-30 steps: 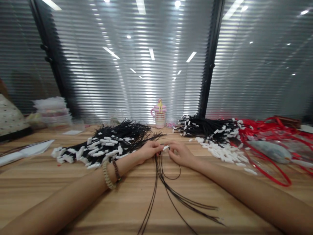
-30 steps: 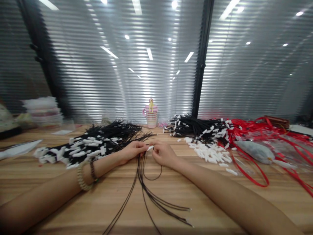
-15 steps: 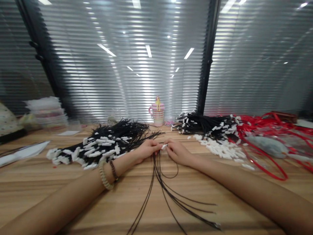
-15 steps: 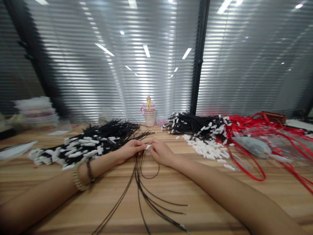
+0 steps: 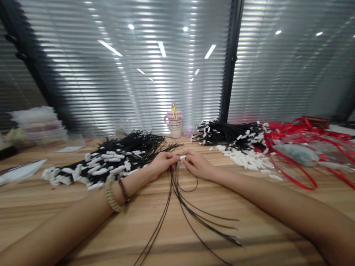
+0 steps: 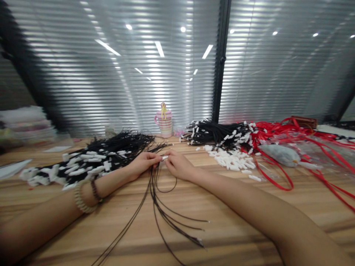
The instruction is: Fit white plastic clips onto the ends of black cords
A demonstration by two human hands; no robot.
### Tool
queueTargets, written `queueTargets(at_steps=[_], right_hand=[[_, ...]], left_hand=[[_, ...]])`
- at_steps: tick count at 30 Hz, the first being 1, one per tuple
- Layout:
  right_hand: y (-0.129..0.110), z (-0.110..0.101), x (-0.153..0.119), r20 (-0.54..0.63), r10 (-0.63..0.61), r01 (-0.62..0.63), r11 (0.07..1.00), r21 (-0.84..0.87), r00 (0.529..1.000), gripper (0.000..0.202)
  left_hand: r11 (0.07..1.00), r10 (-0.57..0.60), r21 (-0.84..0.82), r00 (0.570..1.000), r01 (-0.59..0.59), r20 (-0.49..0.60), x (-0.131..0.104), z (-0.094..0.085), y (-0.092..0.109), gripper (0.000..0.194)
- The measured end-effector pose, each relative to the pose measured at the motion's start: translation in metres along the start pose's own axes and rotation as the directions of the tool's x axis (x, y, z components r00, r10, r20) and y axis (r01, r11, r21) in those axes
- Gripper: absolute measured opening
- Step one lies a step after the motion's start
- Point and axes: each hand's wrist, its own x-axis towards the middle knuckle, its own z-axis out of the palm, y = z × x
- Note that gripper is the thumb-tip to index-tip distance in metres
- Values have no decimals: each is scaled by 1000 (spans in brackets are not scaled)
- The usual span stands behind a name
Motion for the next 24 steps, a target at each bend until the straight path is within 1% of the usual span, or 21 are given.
queueTargets(at_steps=[3,5,8,10,11,12,14,18,21,24], right_hand=[[-1,0,0,15,4,-4,1000,22,1000,17],[-1,0,-1,12,39,-39,998,40,999,19],[0,0,-1,-8,142,-141,987,81,990,20],[1,-1,0,-10,237,-234,964,128,971,15],[3,-1,1,10,285,-283,946,161,959,12],[5,-2,2,45,326,-328,923,201,944,12],[9,-6,3,156,381,-411,864,289,911,18],[16,-15,4,377,403,-544,712,444,834,33],[17,-22,4,473,390,-608,600,520,790,35],[15,-27,4,533,381,-654,494,573,755,32]], left_hand=[[1000,6,-21,1000,-7,-20,0,0,0,37],[999,9,-40,999,-10,-30,0,0,0,36],[997,1,-71,999,-5,-52,0,-1,-1,36],[995,-13,-97,996,5,-84,1,-1,-1,36],[994,-22,-112,995,11,-102,2,-2,-1,37],[992,-31,-129,992,16,-118,2,-3,0,37],[986,-39,-169,989,15,-143,3,-5,2,37],[969,-14,-246,986,-27,-164,4,-9,8,32],[953,-11,-300,986,-39,-165,3,-11,9,29],[932,-54,-362,986,-7,-159,2,-11,7,29]])
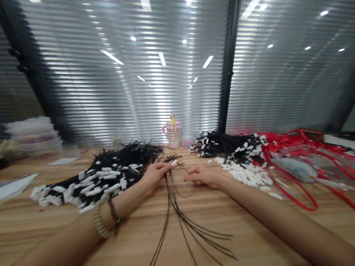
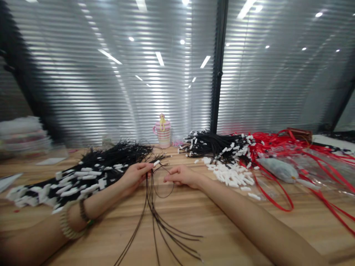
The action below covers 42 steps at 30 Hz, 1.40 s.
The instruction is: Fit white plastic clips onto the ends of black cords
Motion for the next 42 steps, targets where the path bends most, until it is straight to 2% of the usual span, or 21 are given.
queueTargets(at_steps=[5,9,13,17,23,27,29,32,35,38,40,42], right_hand=[[-2,0,-7,106,114,-131,976,174,988,31],[3,-1,-5,217,193,-240,945,222,957,30],[6,-4,2,296,271,-367,864,345,916,24],[7,-5,7,329,282,-416,776,475,901,24],[20,-8,19,418,294,-508,575,642,860,36],[22,-15,31,343,273,-437,495,751,899,39],[18,-18,39,286,283,-397,520,756,915,40],[13,-17,55,165,275,-316,712,627,947,39],[15,-7,68,-35,185,-148,874,463,982,27],[21,4,70,-205,84,-8,938,346,975,21],[24,8,67,-298,-72,108,989,104,952,12],[24,8,62,-342,-228,181,970,-165,912,16]], left_hand=[[994,-57,-95,998,56,-9,-4,0,1,31],[979,-86,-187,996,86,7,-6,-2,3,27],[965,-112,-236,993,115,26,-7,-2,6,25],[954,-137,-265,990,141,33,-9,2,15,25],[974,-95,-199,991,112,92,-8,-2,30,21],[998,-65,10,980,64,188,-12,-4,40,22],[992,-94,108,969,71,229,-15,-1,43,24],[969,-167,217,961,119,222,-19,4,36,28],[933,-230,320,955,162,189,-19,6,16,30],[909,-260,366,957,198,129,-18,6,-3,32],[901,-286,361,955,239,80,-17,7,-10,33],[897,-299,354,953,266,42,-16,9,-12,35]])
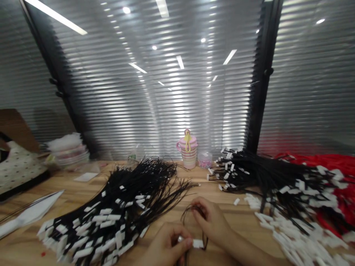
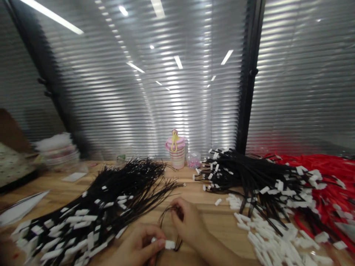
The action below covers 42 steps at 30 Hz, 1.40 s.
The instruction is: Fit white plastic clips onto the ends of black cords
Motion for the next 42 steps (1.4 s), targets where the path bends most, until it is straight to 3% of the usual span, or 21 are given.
queueTargets(at_steps=[4,7,11,13,18,20,22,25,31,37,42], right_hand=[[-4,-6,-4,-146,-134,97,966,-238,980,33],[-10,-6,-9,-197,-207,138,939,-316,958,18],[-20,2,-27,-166,-55,12,968,-249,985,1],[-28,6,-37,-163,50,-82,977,-198,985,5],[-46,0,-55,-315,188,-197,980,4,930,19],[-49,-1,-59,-236,258,-253,966,52,937,19],[-46,3,-60,-78,317,-314,948,55,945,16],[-38,18,-57,60,333,-336,941,52,941,15],[-32,37,-36,165,303,-324,938,121,939,21],[-32,26,-32,256,352,-401,899,177,900,25],[-23,17,-32,197,459,-490,859,152,866,11]], left_hand=[[1000,15,-12,998,-16,-66,2,2,3,34],[999,36,-15,997,-37,-63,3,2,2,32],[993,91,-73,994,-95,-54,6,1,-2,33],[986,113,-117,993,-117,-47,6,1,-1,33],[976,184,-106,982,-188,-54,4,1,4,34],[967,221,-108,971,-231,-91,4,1,6,35],[958,247,-119,961,-261,-126,4,1,8,36],[950,272,-115,949,-291,-158,4,1,8,37],[944,264,-148,944,-295,-199,7,-2,3,38],[939,200,-242,961,-243,-189,6,-2,6,38],[947,256,-155,952,-282,-165,17,-1,9,32]])
